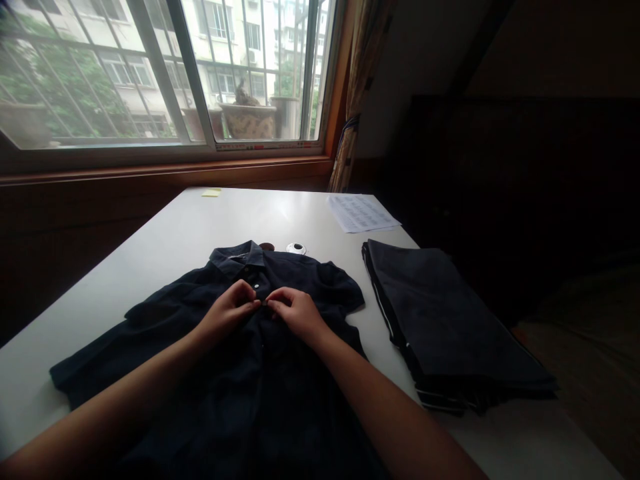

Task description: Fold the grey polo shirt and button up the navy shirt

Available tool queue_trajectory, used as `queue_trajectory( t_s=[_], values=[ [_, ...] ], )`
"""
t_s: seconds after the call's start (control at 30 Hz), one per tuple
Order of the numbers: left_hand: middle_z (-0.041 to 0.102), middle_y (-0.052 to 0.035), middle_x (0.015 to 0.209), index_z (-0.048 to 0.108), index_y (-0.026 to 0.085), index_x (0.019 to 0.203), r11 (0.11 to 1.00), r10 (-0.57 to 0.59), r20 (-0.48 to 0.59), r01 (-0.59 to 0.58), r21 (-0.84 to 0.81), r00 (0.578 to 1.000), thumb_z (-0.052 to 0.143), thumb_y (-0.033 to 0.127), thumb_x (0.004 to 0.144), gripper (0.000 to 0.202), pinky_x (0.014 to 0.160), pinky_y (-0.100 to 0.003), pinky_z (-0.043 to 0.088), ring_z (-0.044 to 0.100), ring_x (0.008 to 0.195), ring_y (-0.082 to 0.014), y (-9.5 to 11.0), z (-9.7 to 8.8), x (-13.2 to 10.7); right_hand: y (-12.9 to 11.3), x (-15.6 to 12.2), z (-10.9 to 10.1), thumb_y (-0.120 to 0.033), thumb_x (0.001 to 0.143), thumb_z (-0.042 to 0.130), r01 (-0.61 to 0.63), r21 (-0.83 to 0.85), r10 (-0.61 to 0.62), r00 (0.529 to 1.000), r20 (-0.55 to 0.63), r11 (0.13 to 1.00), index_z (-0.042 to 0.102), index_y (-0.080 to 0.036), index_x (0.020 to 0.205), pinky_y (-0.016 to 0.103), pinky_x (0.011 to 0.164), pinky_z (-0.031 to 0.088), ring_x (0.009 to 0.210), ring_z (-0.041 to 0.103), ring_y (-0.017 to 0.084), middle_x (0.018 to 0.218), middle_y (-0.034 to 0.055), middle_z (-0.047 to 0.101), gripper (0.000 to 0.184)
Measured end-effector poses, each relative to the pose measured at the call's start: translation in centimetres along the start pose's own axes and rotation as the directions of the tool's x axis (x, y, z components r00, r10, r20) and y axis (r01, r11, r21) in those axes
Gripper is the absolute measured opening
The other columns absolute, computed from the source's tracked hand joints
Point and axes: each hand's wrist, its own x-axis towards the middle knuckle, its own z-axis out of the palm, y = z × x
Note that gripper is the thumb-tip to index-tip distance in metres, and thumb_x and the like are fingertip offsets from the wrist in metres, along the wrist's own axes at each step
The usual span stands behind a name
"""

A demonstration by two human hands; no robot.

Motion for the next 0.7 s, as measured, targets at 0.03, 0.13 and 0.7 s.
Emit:
queue_trajectory(
  t_s=[0.03,0.13,0.7],
  values=[
    [0.055,0.0012,0.08,0.054,0.019,0.084,1.0,-0.008,-0.006,0.008,-0.008,1.0,0.069,0.033,0.082,0.021,0.069,-0.025,0.041,0.051,0.075,-0.0142,-0.06,-0.07,0.07,0.08,-0.01,0.0,-0.029,0.083,0.065,0.006,0.003,-0.006,1.0,-0.011,1.0,0.071,-0.018,0.094,0.028,0.067,0.051,0.066,0.067,0.016,0.082,0.0026,0.071,0.016],
    [0.054,0.0016,0.08,0.054,0.019,0.085,0.998,-0.032,-0.002,0.032,-0.056,0.999,0.07,0.035,0.081,0.023,0.067,-0.025,0.04,0.05,0.075,-0.0138,-0.31,-0.28,0.26,0.23,-0.08,0.0,-0.029,0.086,0.063,0.029,-0.005,-0.029,0.998,-0.049,1.0,0.068,-0.018,0.096,0.027,0.066,0.05,0.065,0.066,0.015,0.077,0.001,0.069,0.016],
    [0.055,0.0014,0.083,0.055,0.019,0.086,0.998,-0.023,0.061,0.027,-0.063,0.998,0.071,0.025,0.076,0.02,0.069,-0.024,0.042,0.052,0.078,-0.0143,0.42,-0.33,0.11,-0.46,-0.76,0.2,-0.03,0.087,0.066,0.188,-0.261,-0.196,0.981,-0.005,0.947,0.07,-0.021,0.094,0.028,0.075,0.048,0.086,0.063,0.018,0.092,0.0026,0.069,0.012]
  ],
)
